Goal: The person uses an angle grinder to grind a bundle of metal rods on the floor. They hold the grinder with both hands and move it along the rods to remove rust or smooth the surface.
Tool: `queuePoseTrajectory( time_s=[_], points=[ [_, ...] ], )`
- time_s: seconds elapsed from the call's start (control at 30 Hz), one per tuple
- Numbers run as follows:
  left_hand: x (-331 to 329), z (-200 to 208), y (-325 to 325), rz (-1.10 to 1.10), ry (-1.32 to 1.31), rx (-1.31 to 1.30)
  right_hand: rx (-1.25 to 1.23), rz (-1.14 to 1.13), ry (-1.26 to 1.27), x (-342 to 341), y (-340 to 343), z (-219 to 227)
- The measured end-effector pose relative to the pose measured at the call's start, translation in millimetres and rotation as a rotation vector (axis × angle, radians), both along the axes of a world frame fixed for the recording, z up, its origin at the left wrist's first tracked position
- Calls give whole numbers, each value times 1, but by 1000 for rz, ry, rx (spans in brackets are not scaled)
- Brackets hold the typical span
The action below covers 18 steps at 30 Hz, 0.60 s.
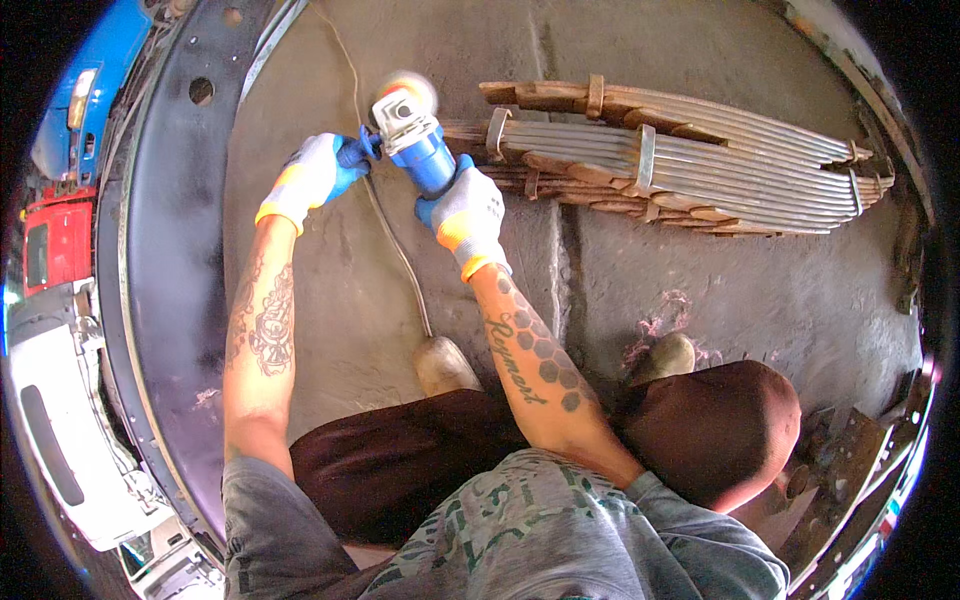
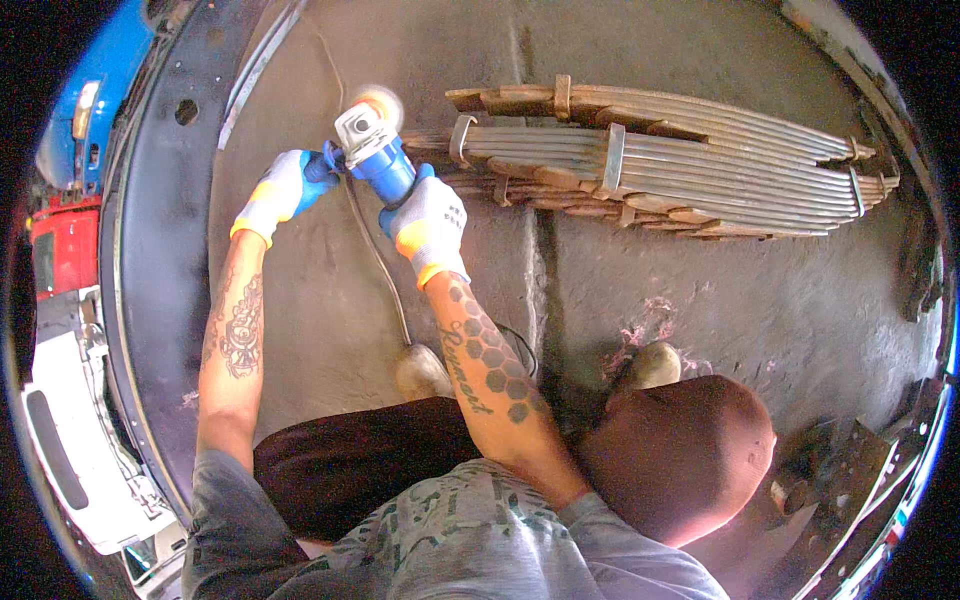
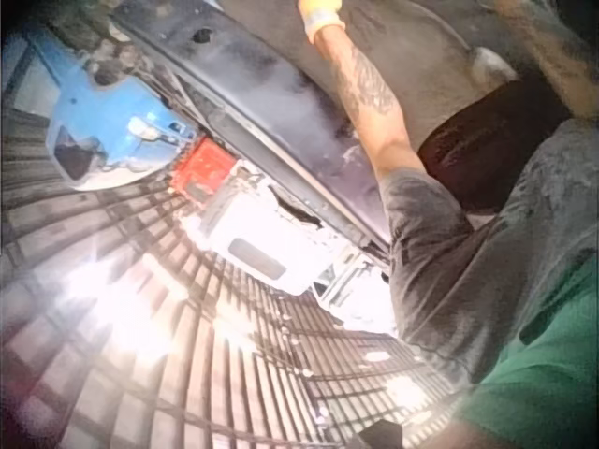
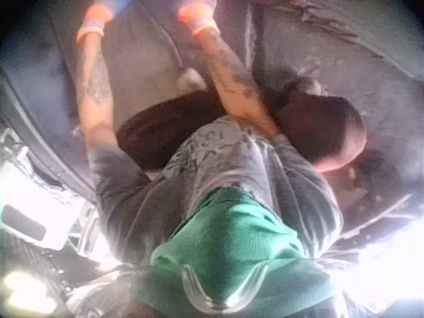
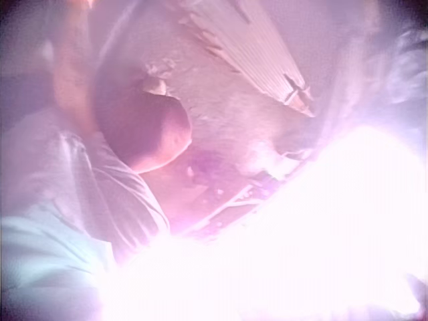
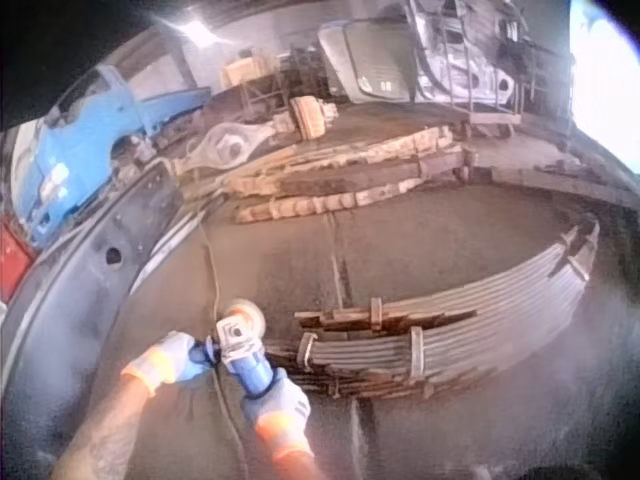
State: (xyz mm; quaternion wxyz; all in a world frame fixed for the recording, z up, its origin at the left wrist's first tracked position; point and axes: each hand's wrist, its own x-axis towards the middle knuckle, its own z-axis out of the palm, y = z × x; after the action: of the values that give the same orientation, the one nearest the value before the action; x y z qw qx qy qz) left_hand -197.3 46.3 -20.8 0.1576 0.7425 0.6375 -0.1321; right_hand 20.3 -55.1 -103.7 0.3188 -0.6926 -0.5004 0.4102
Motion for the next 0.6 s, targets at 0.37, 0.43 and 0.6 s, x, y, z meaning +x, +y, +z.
queuePoseTrajectory(
  time_s=[0.37, 0.43, 0.6],
  points=[
    [46, 16, -4, -9, 44, 20, -42, -46, -13, 26, -8, 7],
    [47, 12, -5, -1, 26, 32, -33, -46, -20, 27, -10, 6],
    [-3, -21, -2, 33, -175, -21, 26, -29, -65, 4, -7, -11]
  ],
)
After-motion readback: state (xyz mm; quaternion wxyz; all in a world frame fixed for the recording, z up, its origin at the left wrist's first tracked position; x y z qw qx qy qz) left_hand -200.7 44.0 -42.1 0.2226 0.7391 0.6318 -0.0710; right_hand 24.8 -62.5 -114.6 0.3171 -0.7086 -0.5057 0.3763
